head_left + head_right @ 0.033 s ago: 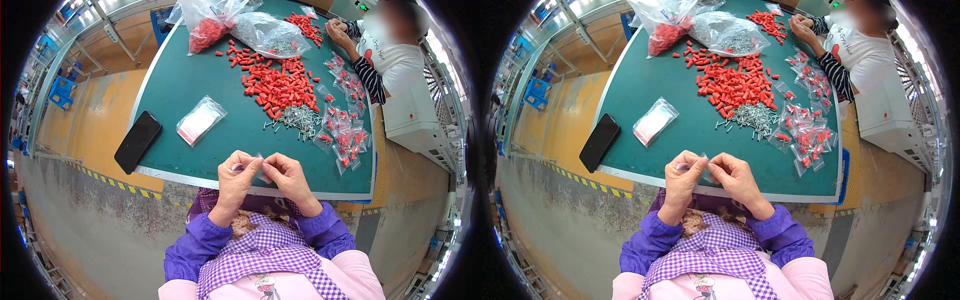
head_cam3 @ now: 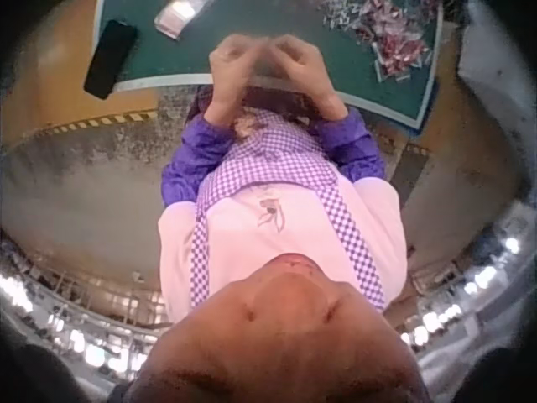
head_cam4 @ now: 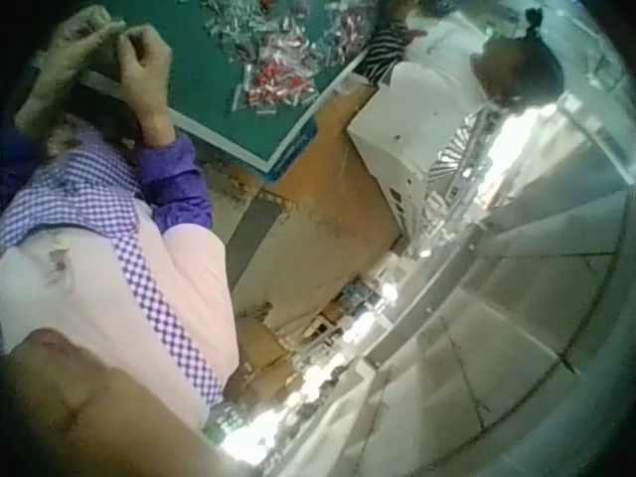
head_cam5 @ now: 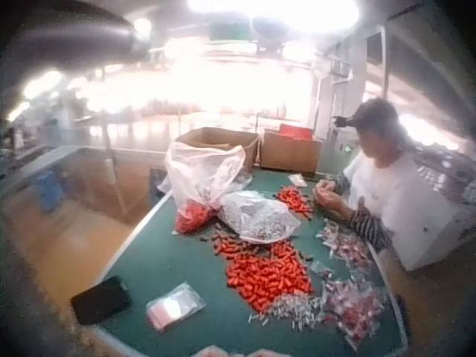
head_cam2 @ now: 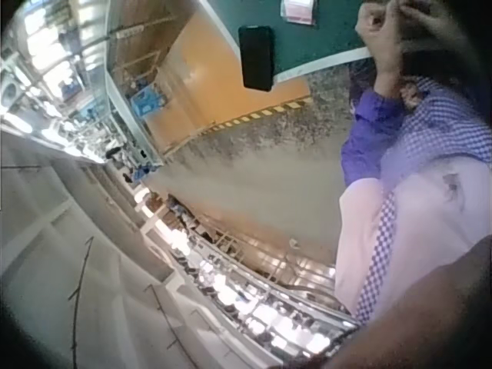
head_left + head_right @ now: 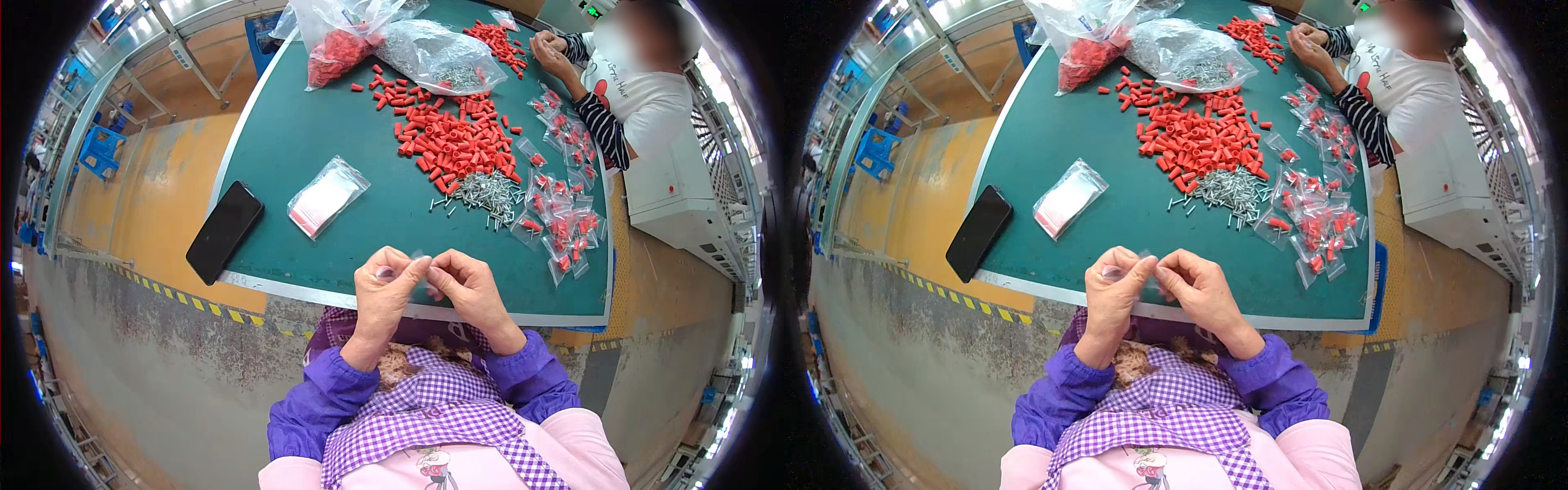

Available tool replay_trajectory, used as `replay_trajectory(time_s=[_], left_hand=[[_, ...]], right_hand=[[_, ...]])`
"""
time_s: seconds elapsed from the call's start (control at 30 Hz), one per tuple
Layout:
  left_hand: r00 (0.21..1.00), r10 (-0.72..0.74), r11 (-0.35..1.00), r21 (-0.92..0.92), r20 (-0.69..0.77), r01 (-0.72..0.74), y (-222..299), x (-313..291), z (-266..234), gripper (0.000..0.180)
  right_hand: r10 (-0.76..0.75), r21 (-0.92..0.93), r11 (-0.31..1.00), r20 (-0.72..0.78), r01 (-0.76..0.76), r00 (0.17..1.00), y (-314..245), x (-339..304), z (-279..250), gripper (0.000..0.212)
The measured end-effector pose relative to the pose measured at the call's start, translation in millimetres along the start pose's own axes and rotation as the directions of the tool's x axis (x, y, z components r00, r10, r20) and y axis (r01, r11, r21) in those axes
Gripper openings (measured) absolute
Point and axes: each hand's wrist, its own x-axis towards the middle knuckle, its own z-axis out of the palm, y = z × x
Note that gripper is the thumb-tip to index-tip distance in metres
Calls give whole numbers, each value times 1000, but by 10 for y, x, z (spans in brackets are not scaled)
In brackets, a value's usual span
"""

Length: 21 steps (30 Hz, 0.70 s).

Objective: The person packs screws and plastic anchors into small plastic bags by hand and seals the bags.

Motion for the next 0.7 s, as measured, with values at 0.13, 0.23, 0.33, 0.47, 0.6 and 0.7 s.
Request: replay_trajectory(time_s=[0.13,0.23,0.33,0.47,0.6,0.7], left_hand=[[984,-170,976,-131,54,176,-2,-8,-33,11],[967,-248,954,-160,64,255,47,0,21,12],[972,-232,956,-178,31,234,-16,-23,-25,13],[989,-145,989,-37,21,146,46,-18,-64,10],[999,43,999,16,29,-43,33,17,-6,13],[998,51,999,-2,40,-50,81,9,-5,16]], right_hand=[[17,73,997,18,-18,1000,52,2,-17,13],[-18,126,992,-19,20,1000,88,62,-46,13],[-14,125,992,-34,18,999,71,82,-88,13],[-470,-768,552,36,325,882,-133,330,-363,20],[-452,-914,152,275,377,849,-270,636,-564,22],[-356,-886,35,421,462,835,-343,820,-642,19]])
